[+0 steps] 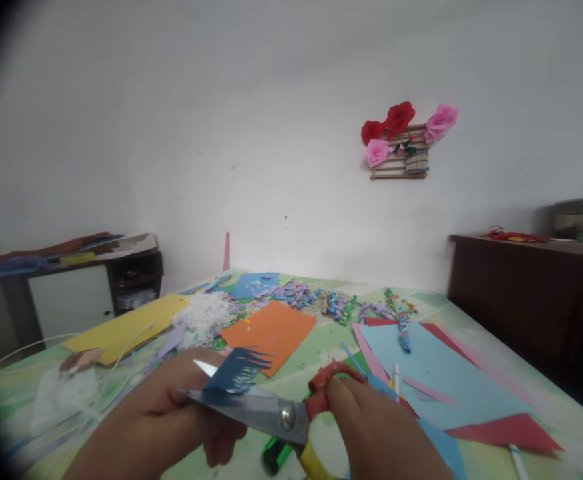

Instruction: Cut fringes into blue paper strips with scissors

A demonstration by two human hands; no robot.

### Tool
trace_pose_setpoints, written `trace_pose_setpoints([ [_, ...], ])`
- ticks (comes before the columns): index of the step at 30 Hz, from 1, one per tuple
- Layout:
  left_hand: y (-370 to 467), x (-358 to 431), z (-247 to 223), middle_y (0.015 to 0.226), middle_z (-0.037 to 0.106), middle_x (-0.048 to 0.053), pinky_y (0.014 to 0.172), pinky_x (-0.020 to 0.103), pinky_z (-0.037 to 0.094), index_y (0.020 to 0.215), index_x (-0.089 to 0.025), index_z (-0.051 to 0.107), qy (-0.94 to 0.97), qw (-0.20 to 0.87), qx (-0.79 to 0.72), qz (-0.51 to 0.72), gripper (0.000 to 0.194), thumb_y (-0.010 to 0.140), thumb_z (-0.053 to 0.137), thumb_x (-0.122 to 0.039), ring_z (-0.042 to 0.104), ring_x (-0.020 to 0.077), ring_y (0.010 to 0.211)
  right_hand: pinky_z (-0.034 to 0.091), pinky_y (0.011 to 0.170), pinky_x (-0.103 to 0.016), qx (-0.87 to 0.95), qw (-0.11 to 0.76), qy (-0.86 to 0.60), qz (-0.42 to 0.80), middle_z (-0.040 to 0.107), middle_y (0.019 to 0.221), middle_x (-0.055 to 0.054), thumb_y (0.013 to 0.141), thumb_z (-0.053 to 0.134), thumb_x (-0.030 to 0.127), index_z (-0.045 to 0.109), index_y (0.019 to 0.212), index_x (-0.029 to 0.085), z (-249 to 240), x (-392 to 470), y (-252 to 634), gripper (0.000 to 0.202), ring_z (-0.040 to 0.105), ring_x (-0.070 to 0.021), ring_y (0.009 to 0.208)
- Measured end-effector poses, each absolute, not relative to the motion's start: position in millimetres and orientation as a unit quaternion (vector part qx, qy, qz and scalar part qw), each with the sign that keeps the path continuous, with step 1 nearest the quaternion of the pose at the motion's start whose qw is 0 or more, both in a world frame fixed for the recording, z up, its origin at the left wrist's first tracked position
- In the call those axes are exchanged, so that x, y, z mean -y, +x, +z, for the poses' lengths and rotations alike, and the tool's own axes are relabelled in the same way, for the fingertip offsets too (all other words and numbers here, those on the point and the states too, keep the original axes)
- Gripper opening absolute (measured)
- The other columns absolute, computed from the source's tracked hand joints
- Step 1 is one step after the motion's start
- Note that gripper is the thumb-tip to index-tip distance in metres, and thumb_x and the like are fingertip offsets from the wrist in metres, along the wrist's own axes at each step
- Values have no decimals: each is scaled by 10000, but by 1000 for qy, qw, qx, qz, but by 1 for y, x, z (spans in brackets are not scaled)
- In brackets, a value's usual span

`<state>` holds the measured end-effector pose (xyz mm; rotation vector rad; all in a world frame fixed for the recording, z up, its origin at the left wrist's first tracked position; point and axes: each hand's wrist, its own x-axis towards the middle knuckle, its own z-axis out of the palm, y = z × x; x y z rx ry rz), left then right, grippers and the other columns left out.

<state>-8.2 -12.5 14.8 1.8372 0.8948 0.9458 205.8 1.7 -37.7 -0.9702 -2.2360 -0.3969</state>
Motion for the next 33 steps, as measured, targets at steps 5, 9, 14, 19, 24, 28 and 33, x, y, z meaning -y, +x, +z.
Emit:
trace_pose_setpoints([
  [5, -7, 9, 16, 504, 553, -25, 490, 206, 427, 587, -163, 570, 708, 473, -369, 371, 170, 707, 463, -110, 523, 110, 471, 523, 518, -265, 847, 320, -386, -177, 637, 846, -38, 427, 704, 206, 427, 896, 248, -34, -1, 210, 547, 639, -236, 700],
  [9, 0, 13, 16, 493, 486, -49, 484, 181, 368, 586, -167, 553, 735, 433, -364, 372, 184, 706, 445, -80, 457, 85, 462, 516, 441, -301, 826, 320, -407, -225, 637, 752, -48, 401, 766, 324, 439, 881, 232, -33, 1, 220, 588, 630, -251, 595],
  [14, 9, 20, 11, 508, 454, -36, 478, 175, 341, 474, -176, 453, 735, 346, -389, 434, 228, 702, 448, -173, 470, 102, 508, 546, 580, -443, 806, 303, -352, -366, 575, 1060, -240, 515, 616, 432, 280, 1231, 56, -52, -8, 240, 875, 589, -397, 875],
  [19, 13, 23, 9, 542, 472, -18, 455, 178, 363, 497, -180, 468, 746, 324, -411, 411, 259, 729, 365, -231, 491, 107, 485, 544, 615, -442, 815, 285, -337, -376, 584, 1055, -232, 565, 504, 391, 208, 1270, 31, -62, -15, 243, 846, 588, -374, 907],
  [24, 12, 21, 9, 503, 429, -39, 489, 157, 331, 474, -177, 413, 789, 261, -390, 397, 232, 699, 357, -164, 452, 92, 502, 553, 588, -379, 832, 277, -315, -362, 589, 1011, -203, 584, 492, 337, 222, 1232, 79, -47, -6, 239, 748, 615, -334, 857],
  [28, 10, 18, 8, 498, 443, -53, 495, 158, 310, 485, -177, 432, 812, 177, -372, 413, 251, 726, 373, -142, 433, 81, 496, 554, 577, -358, 836, 285, -329, -334, 589, 1007, -179, 599, 504, 403, 244, 1205, 127, -43, -4, 236, 715, 621, -324, 838],
  [33, 8, 15, 10, 502, 459, -59, 463, 130, 317, 510, -177, 443, 846, 144, -294, 421, 236, 710, 374, -71, 439, 66, 476, 544, 594, -262, 848, 322, -305, -290, 613, 924, -96, 589, 492, 322, 335, 1083, 203, -37, -2, 228, 532, 637, -252, 785],
])
